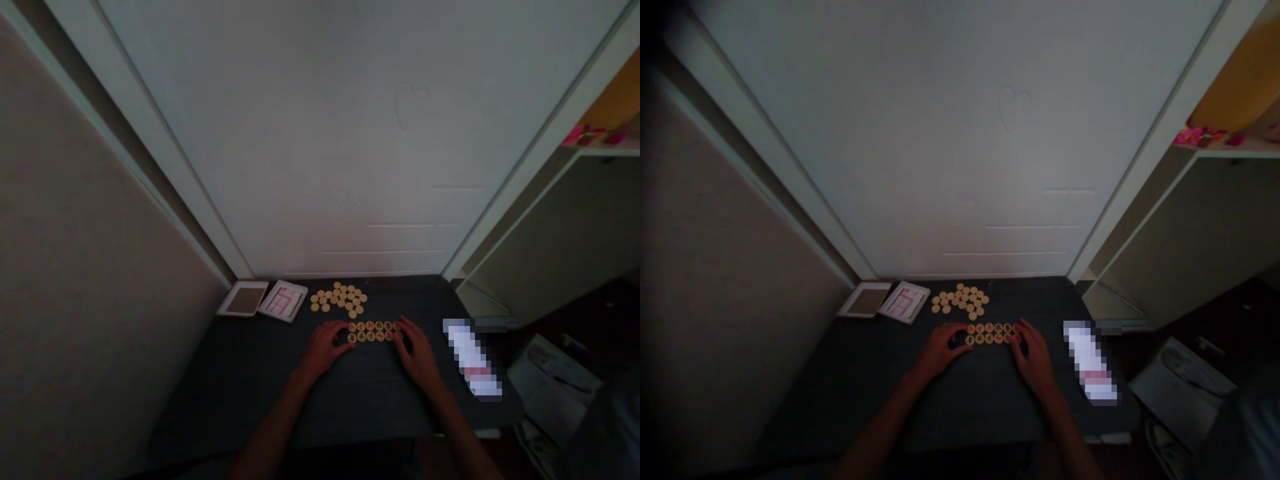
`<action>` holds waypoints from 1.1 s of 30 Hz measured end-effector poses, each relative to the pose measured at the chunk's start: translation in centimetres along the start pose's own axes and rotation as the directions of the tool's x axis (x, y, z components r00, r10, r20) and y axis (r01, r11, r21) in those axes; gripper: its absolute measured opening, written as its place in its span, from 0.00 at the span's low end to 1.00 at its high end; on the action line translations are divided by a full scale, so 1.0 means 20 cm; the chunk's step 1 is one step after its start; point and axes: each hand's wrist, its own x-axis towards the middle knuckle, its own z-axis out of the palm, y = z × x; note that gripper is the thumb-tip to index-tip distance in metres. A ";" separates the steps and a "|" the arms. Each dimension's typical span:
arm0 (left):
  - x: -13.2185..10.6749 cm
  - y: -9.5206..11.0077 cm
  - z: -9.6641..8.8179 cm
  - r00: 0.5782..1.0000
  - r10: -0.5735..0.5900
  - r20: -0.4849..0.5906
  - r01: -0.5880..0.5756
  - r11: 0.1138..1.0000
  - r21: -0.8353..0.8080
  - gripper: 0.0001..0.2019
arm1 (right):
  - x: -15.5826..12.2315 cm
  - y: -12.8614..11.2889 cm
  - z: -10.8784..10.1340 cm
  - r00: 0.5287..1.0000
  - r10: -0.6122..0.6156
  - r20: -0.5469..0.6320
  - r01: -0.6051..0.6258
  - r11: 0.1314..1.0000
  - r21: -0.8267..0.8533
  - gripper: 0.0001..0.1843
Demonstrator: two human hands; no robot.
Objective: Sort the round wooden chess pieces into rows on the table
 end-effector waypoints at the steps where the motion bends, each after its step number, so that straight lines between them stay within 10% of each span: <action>1: 0.01 0.00 0.00 1.000 0.000 0.002 0.000 1.000 0.000 0.21 | 0.00 0.00 0.00 1.000 -0.001 0.008 0.001 1.000 -0.009 0.22; 33: 0.10 -0.03 -0.06 0.990 -0.019 0.140 0.013 0.999 0.047 0.23 | -0.02 0.07 -0.01 0.993 -0.114 0.032 0.114 0.993 0.011 0.21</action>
